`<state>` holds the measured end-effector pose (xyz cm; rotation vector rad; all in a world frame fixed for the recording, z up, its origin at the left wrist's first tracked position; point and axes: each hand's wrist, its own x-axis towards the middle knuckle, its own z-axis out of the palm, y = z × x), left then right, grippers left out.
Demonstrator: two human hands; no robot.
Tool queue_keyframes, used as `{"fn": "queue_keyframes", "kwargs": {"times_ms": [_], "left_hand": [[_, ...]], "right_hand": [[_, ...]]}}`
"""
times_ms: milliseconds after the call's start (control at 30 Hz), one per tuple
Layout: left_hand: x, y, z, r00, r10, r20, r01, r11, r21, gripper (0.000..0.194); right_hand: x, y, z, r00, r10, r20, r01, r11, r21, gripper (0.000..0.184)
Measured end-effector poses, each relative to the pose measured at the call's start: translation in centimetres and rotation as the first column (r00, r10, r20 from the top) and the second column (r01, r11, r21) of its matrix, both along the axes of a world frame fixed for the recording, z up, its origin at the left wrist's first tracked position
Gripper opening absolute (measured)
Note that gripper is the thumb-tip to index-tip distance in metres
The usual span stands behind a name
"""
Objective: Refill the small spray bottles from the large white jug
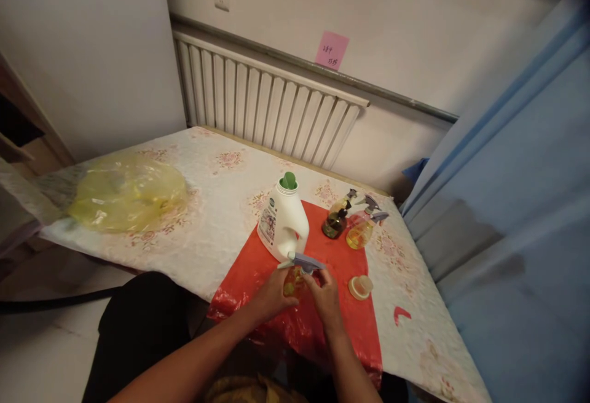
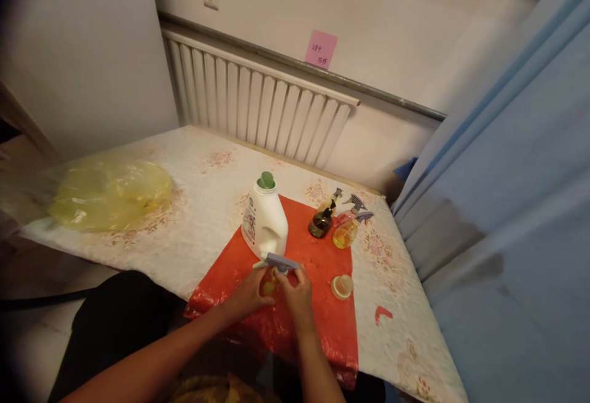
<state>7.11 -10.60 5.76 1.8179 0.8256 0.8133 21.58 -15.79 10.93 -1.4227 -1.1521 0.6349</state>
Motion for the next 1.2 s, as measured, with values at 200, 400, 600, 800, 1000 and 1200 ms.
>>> {"fn": "queue_keyframes", "kwargs": {"times_ms": [200, 400, 600, 800, 1000, 1200], "left_hand": [[0.0, -0.1, -0.5, 1.000, 0.027, -0.014, -0.027, 0.999, -0.024, 0.065], [-0.1, -0.3, -0.1, 1.000, 0.018, 0.020, -0.018, 1.000, -0.021, 0.067], [0.0, -0.2, 0.0, 0.999, 0.009, 0.040, -0.009, 1.000, -0.014, 0.068], [0.0, -0.2, 0.1, 1.000, 0.024, 0.014, -0.023, 1.000, -0.015, 0.068], [-0.1, -0.4, 0.5, 1.000, 0.008, 0.012, -0.008, 1.000, 0.010, 0.063], [0.0, -0.2, 0.1, 1.000, 0.018, 0.002, -0.018, 0.999, 0.030, 0.062]], "right_hand": [[-0.6, -0.2, -0.6, 0.999, 0.022, 0.035, -0.021, 1.000, -0.016, 0.023], [-0.9, -0.2, -1.1, 0.998, -0.015, 0.067, 0.016, 1.000, -0.027, 0.021], [-0.7, 0.1, -1.5, 0.994, -0.022, 0.107, 0.024, 1.000, -0.016, 0.024], [-0.7, 0.5, -1.6, 0.994, -0.031, 0.105, 0.033, 0.999, -0.018, 0.033], [-0.7, 0.5, -1.0, 0.994, 0.005, 0.105, -0.002, 1.000, -0.030, 0.038], [-0.7, 0.6, -0.7, 0.993, 0.030, 0.117, -0.023, 0.998, -0.055, 0.031]]}}
